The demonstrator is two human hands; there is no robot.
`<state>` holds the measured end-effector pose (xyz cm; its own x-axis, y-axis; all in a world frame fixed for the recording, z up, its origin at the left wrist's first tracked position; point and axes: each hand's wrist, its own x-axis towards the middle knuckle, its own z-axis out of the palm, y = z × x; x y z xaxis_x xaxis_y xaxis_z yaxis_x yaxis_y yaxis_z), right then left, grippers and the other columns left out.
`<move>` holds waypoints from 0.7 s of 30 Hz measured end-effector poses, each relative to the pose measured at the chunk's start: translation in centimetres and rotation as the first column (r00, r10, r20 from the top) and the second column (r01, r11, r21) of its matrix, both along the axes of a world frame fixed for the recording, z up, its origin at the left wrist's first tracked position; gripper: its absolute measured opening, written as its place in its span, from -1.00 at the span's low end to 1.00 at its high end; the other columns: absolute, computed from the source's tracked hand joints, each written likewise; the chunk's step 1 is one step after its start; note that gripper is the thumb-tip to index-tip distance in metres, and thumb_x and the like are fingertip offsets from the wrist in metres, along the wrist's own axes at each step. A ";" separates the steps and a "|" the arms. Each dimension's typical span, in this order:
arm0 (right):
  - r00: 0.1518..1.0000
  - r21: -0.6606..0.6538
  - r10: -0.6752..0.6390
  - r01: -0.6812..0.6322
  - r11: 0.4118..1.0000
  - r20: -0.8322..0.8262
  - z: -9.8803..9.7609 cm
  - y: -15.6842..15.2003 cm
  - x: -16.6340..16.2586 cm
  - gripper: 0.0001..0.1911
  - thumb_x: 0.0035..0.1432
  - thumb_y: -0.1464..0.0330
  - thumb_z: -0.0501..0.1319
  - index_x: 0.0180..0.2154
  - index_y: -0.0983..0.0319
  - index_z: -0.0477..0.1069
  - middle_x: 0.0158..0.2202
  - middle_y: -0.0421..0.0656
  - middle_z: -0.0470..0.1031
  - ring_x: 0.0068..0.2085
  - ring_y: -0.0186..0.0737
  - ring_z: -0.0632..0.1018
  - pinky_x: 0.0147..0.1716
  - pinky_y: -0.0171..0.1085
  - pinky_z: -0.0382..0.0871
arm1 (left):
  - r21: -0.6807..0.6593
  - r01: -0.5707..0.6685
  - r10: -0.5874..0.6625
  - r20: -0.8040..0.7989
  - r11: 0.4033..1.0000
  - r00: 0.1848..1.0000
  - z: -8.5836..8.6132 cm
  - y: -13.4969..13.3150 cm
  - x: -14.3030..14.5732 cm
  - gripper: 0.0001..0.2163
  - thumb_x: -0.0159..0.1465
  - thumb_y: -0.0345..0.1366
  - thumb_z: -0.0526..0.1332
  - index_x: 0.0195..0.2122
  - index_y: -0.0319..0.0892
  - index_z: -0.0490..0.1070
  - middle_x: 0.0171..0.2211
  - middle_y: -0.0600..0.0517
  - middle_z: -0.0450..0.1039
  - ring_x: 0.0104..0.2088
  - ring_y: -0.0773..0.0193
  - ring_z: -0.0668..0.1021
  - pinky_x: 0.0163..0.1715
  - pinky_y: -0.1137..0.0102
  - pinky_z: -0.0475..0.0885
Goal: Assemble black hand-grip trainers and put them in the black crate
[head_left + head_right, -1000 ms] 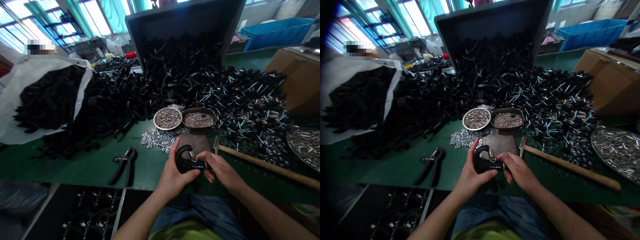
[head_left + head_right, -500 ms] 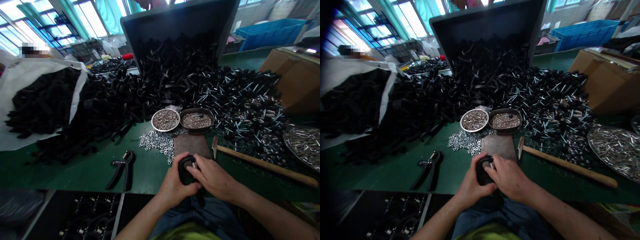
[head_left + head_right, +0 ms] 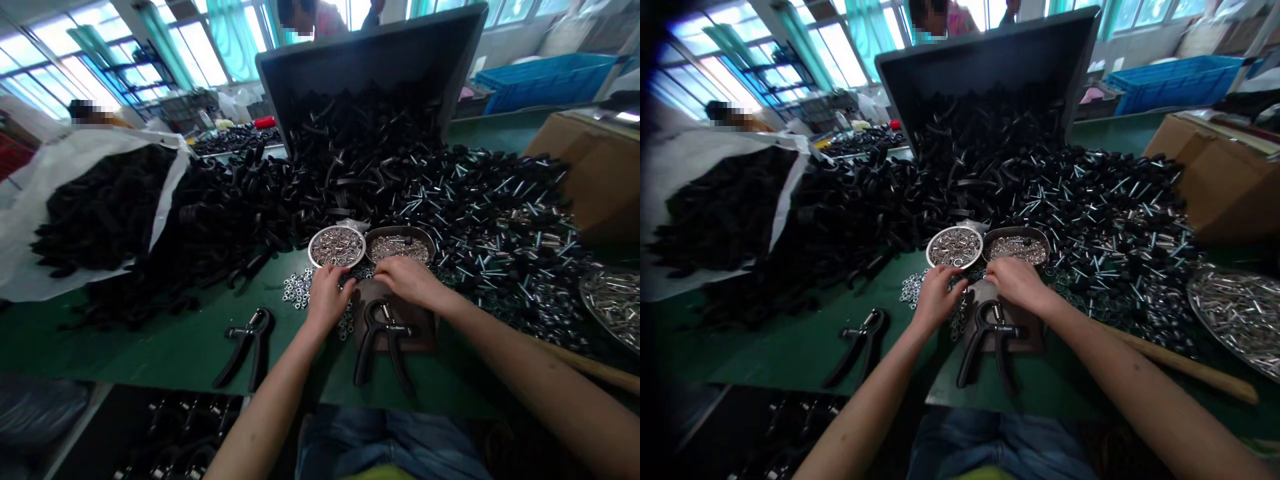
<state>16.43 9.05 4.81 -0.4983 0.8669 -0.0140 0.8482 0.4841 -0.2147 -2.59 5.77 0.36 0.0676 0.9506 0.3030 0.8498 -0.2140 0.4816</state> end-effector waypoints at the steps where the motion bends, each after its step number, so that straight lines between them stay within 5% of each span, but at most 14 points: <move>1: 1.000 0.034 0.011 -0.010 0.999 -0.024 0.1 1.3 -1.0 -0.78 0.21 0.31 0.08 -0.29 0.18 0.50 -0.24 -0.11 0.54 -0.18 -0.17 0.49 -0.24 -0.26 0.27 | 0.028 -0.055 0.057 -0.075 0.998 0.996 0.3 1.4 -1.0 -0.78 0.24 -0.26 0.14 -0.15 -0.19 0.46 -0.19 -0.07 0.41 -0.11 0.14 0.40 -0.08 0.28 0.31; 5: 0.998 0.109 0.030 -0.024 0.994 -0.056 0.2 5.4 -5.6 -0.78 0.20 0.36 0.09 -0.25 0.21 0.52 -0.18 -0.08 0.51 -0.05 -0.12 0.41 -0.13 -0.24 0.26 | 0.010 -0.198 0.190 -0.333 0.980 0.924 1.4 6.0 -4.0 -0.77 0.23 -0.29 0.12 -0.19 -0.19 0.51 -0.22 -0.12 0.42 -0.14 0.07 0.39 -0.13 0.25 0.32; 11: 0.997 0.121 0.052 -0.045 0.992 -0.054 -0.7 7.7 -10.0 -0.72 0.19 0.46 0.02 -0.22 0.30 0.51 -0.18 0.06 0.52 -0.06 -0.05 0.43 -0.14 -0.20 0.28 | -0.055 -0.175 0.143 -0.367 0.983 0.919 1.3 8.4 -4.8 -0.87 0.15 -0.31 0.18 -0.38 -0.16 0.52 -0.30 -0.08 0.43 -0.21 0.10 0.43 -0.23 0.31 0.34; 21: 0.974 0.089 0.054 -0.035 0.995 -0.221 -0.1 6.9 -7.7 -0.73 0.19 0.46 0.07 -0.15 0.30 0.50 -0.14 -0.02 0.53 -0.07 -0.17 0.46 -0.07 -0.26 0.25 | -0.037 -0.234 0.222 -0.203 0.971 0.954 1.4 7.6 -4.8 -0.85 0.25 -0.33 0.07 -0.22 -0.18 0.38 -0.27 -0.08 0.45 -0.25 0.16 0.48 -0.29 0.34 0.33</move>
<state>8.75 15.93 4.68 -0.5187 0.8371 0.1739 0.7610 0.5447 -0.3525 -7.41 13.35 1.77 -0.1009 0.9635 0.2480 0.9516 0.0208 0.3065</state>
